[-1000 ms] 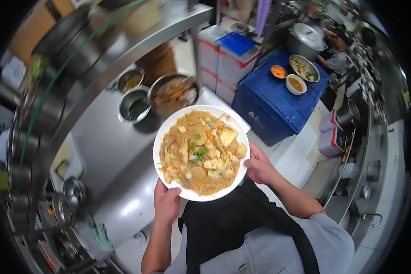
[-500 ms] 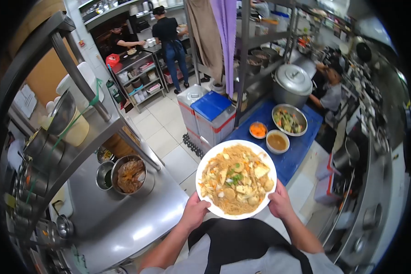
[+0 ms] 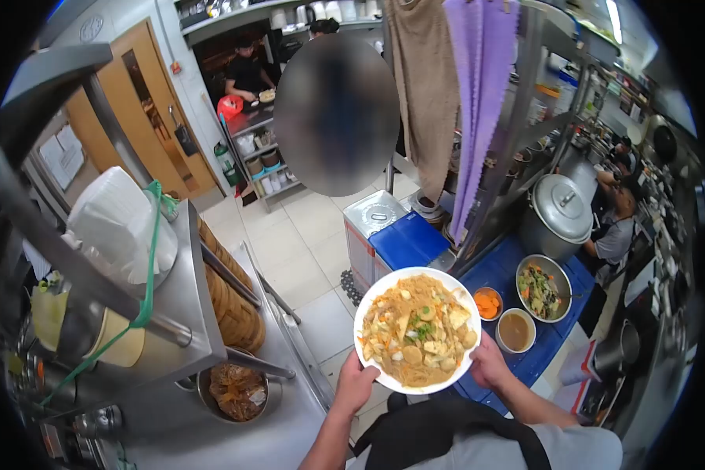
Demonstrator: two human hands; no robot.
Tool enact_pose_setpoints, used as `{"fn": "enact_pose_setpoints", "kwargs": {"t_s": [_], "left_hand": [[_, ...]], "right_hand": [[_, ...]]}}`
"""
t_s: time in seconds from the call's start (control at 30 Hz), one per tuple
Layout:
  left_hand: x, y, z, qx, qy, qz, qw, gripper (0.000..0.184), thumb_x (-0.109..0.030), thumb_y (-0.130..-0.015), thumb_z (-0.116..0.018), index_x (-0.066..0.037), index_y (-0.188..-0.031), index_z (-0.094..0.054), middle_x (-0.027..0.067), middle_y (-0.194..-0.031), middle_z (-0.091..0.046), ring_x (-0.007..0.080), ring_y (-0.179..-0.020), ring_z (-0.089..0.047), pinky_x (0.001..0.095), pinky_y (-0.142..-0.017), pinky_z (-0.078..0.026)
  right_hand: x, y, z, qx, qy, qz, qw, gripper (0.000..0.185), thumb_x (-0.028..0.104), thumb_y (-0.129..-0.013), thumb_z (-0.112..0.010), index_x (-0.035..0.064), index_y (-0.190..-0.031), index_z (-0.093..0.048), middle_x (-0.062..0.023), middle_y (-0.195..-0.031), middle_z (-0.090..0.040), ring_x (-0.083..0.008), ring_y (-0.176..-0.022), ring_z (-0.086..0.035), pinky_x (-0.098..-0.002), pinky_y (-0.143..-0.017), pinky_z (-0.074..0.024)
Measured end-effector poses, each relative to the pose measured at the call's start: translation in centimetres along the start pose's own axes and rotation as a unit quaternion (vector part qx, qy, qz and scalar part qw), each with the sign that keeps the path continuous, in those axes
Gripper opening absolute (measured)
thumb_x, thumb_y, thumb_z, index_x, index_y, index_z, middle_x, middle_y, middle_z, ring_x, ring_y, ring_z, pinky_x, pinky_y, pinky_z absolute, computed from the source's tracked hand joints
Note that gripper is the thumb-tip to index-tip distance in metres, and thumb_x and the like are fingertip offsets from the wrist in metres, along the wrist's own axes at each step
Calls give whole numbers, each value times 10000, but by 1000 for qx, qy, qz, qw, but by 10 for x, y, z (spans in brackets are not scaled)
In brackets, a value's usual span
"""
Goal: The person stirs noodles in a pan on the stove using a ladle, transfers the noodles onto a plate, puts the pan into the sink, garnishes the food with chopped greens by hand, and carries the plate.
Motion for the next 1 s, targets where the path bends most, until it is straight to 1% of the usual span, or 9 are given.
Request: {"fn": "enact_pose_setpoints", "kwargs": {"t_s": [0.2,0.3,0.5,0.7,0.77,0.8,0.83,0.93,1.0], "left_hand": [[14,15,-16,-73,66,-40,994,562,78,-793,-458,46,-1354,-465,138,-1237,-625,241,-1102,-642,360,-917,-544],[22,18,-16,-100,90,-31,990,507,44,-800,-481,27,-1306,-512,106,-1160,-648,175,-975,-669,287,-807,-551],[19,22,-33,-136,98,-101,981,524,47,-786,-466,36,-1309,-495,107,-1139,-653,179,-938,-685,296,-738,-586],[42,11,-19,-153,69,-141,976,549,71,-773,-472,45,-1322,-477,150,-1215,-620,239,-1042,-660,359,-842,-575],[53,6,-17,-168,111,-157,967,559,75,-780,-474,49,-1338,-461,162,-1235,-614,254,-1063,-652,376,-883,-560],[62,0,-11,-165,129,-174,962,566,85,-781,-465,59,-1346,-448,171,-1245,-608,265,-1077,-646,390,-920,-546],[67,-5,-11,-160,125,-182,962,566,85,-781,-465,59,-1346,-448,171,-1245,-608,265,-1077,-646,390,-920,-546],[67,-7,-15,-158,154,-213,952,580,95,-768,-453,70,-1347,-440,181,-1277,-590,275,-1146,-623,388,-981,-521],[73,-10,-9,-142,134,-215,957,592,82,-765,-464,63,-1355,-438,174,-1304,-577,274,-1168,-611,384,-992,-515]], "right_hand": [[10,-31,12,91,33,-19,995,703,-61,-733,-426,-14,-1434,-406,-132,-1362,-559,-228,-1266,-547,-362,-1053,-454],[11,-41,13,130,36,-17,991,696,-43,-738,-440,-19,-1433,-410,-129,-1358,-567,-231,-1249,-563,-358,-1046,-463],[-6,-70,22,226,4,8,974,721,-50,-736,-426,-43,-1454,-367,-145,-1384,-548,-239,-1271,-552,-354,-1055,-461],[-33,-102,37,242,-6,21,970,641,-44,-795,-436,-32,-1434,-394,-138,-1315,-590,-190,-1181,-595,-318,-974,-496],[-39,-114,44,267,-13,1,963,571,-9,-847,-472,-30,-1414,-406,-132,-1282,-612,-170,-1112,-632,-299,-907,-522],[-40,-120,43,258,-33,22,965,427,132,-942,-496,-24,-1340,-484,-112,-1167,-666,-156,-985,-675,-299,-821,-547],[-39,-139,45,262,-34,31,964,427,132,-942,-496,-24,-1340,-484,-112,-1167,-666,-156,-985,-675,-299,-821,-547],[-19,-181,41,238,117,27,964,484,396,-1022,-412,-20,-1142,-629,-107,-956,-714,-185,-814,-696,-329,-736,-563],[5,-198,28,240,324,63,913,517,418,-1024,-414,-33,-1150,-632,-133,-978,-722,-209,-845,-704,-342,-754,-565]]}}
Point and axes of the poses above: each hand's wrist, its own y-axis away from the middle knuckle, its own z-axis out of the back of the hand, x = y × z, the point moved 4 cm from there along -y, towards the middle knuckle
